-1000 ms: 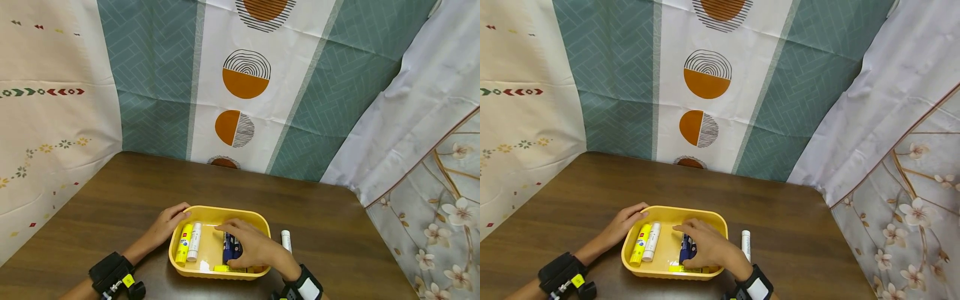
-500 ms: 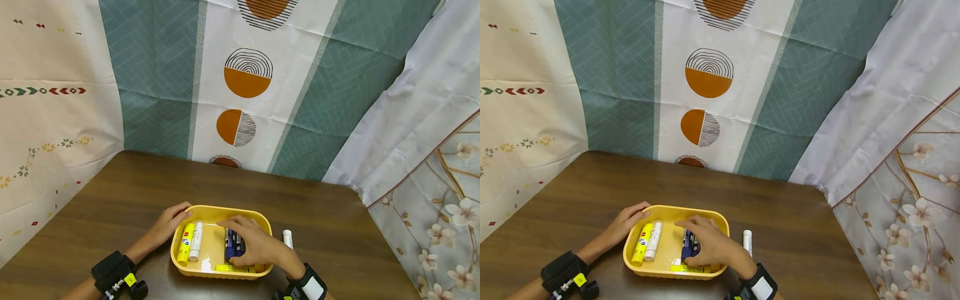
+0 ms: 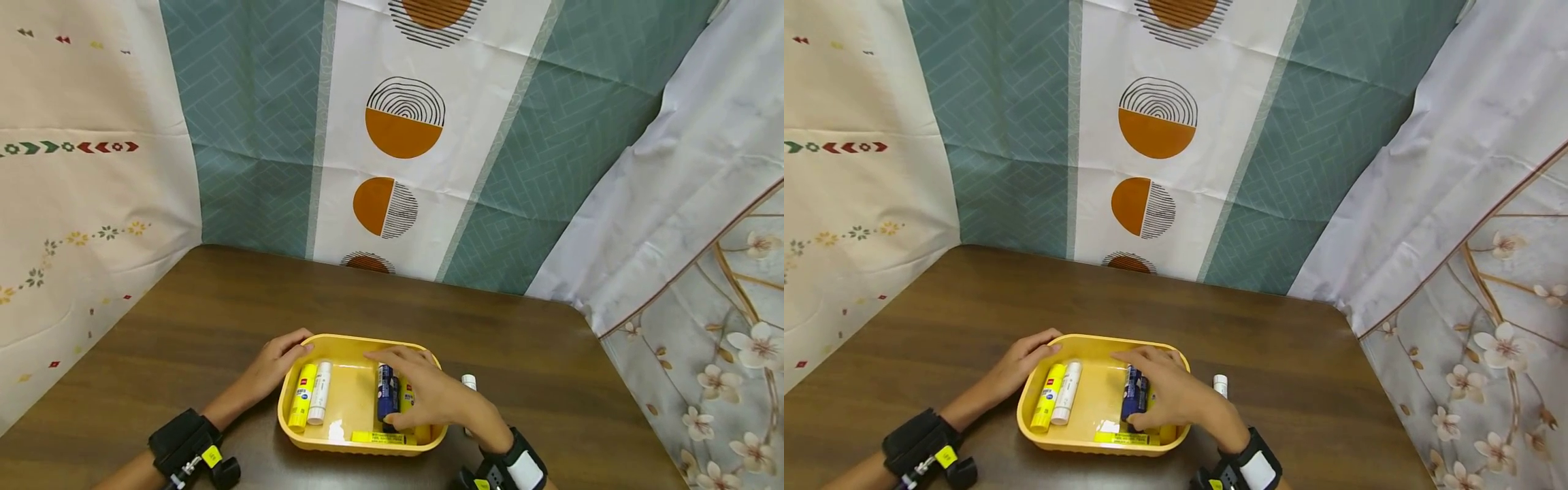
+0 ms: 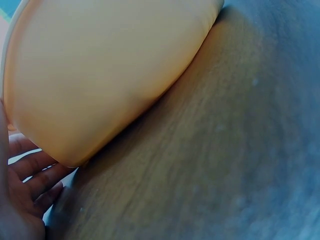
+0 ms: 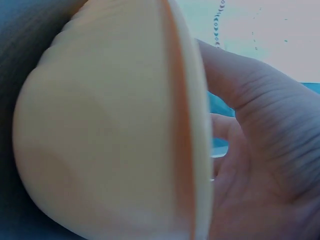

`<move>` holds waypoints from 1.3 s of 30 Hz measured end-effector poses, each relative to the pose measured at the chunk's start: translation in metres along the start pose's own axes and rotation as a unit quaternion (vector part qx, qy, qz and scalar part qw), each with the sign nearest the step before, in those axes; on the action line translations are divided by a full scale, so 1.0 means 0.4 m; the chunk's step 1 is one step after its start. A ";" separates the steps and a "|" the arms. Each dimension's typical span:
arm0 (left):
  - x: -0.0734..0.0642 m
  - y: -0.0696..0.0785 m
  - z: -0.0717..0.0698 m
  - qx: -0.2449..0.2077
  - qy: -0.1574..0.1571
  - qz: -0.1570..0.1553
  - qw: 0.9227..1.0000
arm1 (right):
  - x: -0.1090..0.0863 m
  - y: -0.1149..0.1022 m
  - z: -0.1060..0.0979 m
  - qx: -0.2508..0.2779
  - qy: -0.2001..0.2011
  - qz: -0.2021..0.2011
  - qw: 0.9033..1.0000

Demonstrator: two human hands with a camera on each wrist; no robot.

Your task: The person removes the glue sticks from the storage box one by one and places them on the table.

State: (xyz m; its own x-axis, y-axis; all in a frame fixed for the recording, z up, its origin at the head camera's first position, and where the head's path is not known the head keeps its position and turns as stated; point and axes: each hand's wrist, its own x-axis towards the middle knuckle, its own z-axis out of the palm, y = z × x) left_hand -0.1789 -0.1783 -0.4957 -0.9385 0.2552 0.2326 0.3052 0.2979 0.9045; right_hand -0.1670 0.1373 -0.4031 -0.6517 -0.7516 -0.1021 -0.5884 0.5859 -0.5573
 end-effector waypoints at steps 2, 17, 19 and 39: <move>-0.002 -0.001 0.003 -0.002 -0.002 0.000 1.000 | -0.006 -0.001 -0.006 0.005 0.000 -0.007 1.000; 0.000 0.000 0.004 -0.004 0.006 0.016 1.000 | -0.052 -0.004 -0.057 0.021 0.039 0.011 0.999; 0.001 0.004 0.001 -0.006 0.005 0.018 1.000 | -0.061 -0.002 -0.066 0.025 0.045 0.015 0.999; 0.004 0.002 0.000 -0.001 -0.001 0.010 1.000 | -0.154 0.042 -0.155 0.011 0.067 0.060 0.996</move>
State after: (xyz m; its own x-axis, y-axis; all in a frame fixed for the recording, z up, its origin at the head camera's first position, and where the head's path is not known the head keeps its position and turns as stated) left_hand -0.1801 -0.1775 -0.4947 -0.9320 0.2624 0.2499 0.3235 0.2917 0.9002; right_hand -0.1663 0.2123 -0.3549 -0.7756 -0.6285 -0.0595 -0.4929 0.6617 -0.5649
